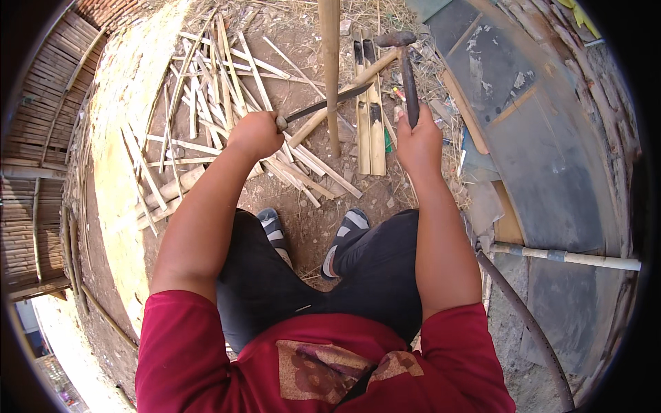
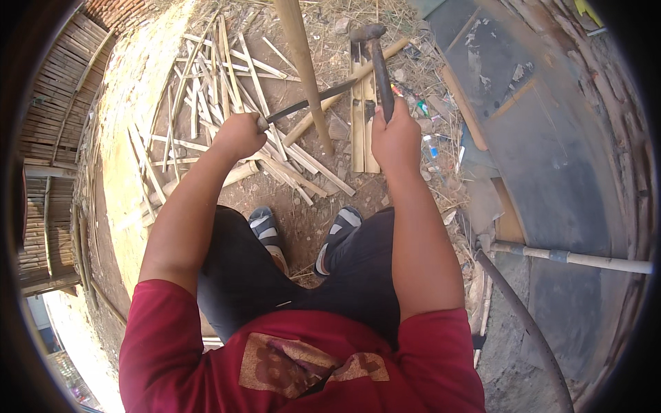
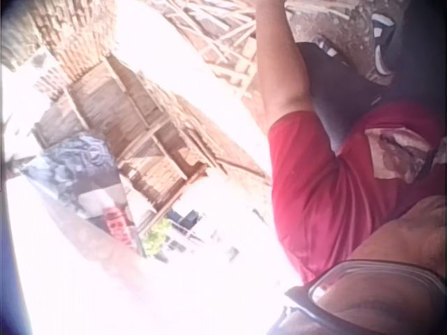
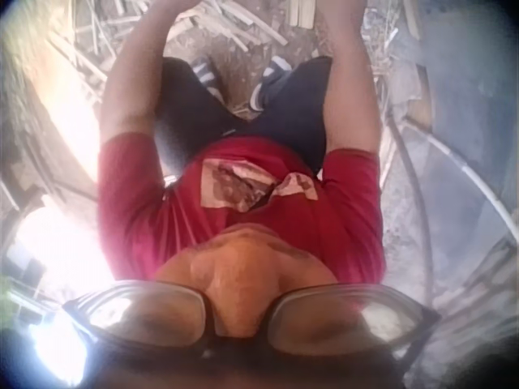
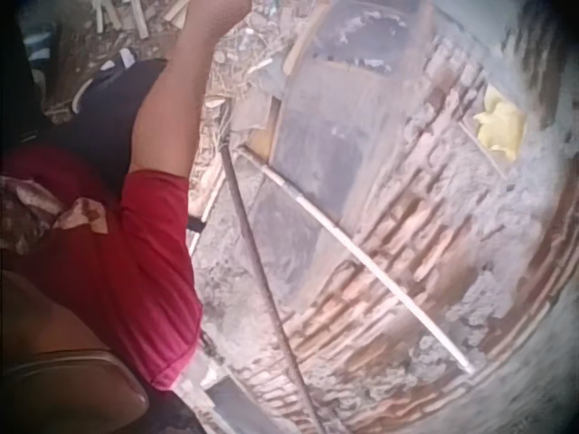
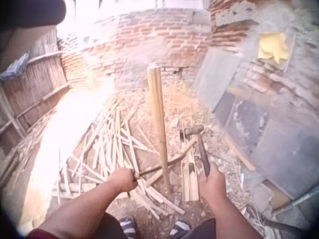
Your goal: The person shapes and fits pieces of bamboo by hammering a machete blade into the joints and prying the sections together.
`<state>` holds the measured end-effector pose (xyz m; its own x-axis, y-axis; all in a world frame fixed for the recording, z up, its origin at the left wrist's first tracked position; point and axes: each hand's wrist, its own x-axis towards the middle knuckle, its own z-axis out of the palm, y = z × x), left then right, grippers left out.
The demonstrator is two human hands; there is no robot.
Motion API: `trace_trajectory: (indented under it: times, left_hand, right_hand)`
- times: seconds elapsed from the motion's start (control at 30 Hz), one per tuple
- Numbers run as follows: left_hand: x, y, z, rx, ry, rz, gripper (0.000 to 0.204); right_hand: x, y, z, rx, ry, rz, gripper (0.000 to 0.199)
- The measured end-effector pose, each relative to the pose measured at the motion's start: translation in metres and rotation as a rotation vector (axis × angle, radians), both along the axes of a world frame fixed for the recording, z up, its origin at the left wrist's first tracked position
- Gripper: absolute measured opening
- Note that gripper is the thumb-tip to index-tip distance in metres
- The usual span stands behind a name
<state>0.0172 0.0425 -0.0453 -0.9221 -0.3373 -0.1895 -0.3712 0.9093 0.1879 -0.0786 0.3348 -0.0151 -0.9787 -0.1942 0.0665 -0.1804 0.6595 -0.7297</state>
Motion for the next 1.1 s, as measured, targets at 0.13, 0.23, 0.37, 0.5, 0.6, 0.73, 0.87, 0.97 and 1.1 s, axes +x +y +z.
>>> trace_trajectory:
  times: [0.13, 0.23, 0.37, 0.5, 0.6, 0.73, 0.87, 0.97, 1.1]
  left_hand:
    - [-0.003, 0.002, -0.003, 0.01, -0.027, -0.029, 0.031]
    - [-0.002, 0.002, 0.004, -0.003, -0.033, 0.005, 0.031]
    - [-0.004, 0.001, 0.004, -0.009, -0.102, -0.003, 0.033]
    - [-0.006, 0.005, 0.004, -0.003, -0.142, 0.003, 0.032]
    - [0.0, -0.005, 0.002, -0.007, -0.109, 0.036, 0.032]
    - [-0.004, -0.003, 0.002, -0.006, -0.127, 0.02, 0.033]
    - [-0.009, 0.004, -0.003, 0.01, -0.143, 0.035, 0.035]
    - [0.0, 0.012, -0.001, -0.007, -0.138, 0.044, 0.035]
    - [-0.003, 0.004, 0.0, 0.002, -0.135, 0.007, 0.032]
  right_hand:
    - [-0.002, 0.007, -0.042, 0.215, 0.0, 0.071, 0.025]
    - [-0.009, 0.004, -0.054, 0.244, 0.035, 0.081, 0.025]
    - [0.005, 0.002, -0.02, -0.042, 0.134, -0.014, 0.022]
    - [-0.001, 0.007, -0.051, 0.196, 0.12, 0.017, 0.02]
    - [-0.01, 0.003, -0.054, 0.313, -0.01, 0.084, 0.023]
    - [0.003, 0.001, -0.001, -0.025, 0.067, -0.019, 0.024]
    - [-0.005, -0.004, -0.046, 0.465, -0.111, 0.156, 0.023]
    - [0.002, -0.01, -0.046, 0.387, -0.119, 0.131, 0.022]
    - [-0.001, 0.001, -0.014, -0.021, 0.01, -0.019, 0.019]
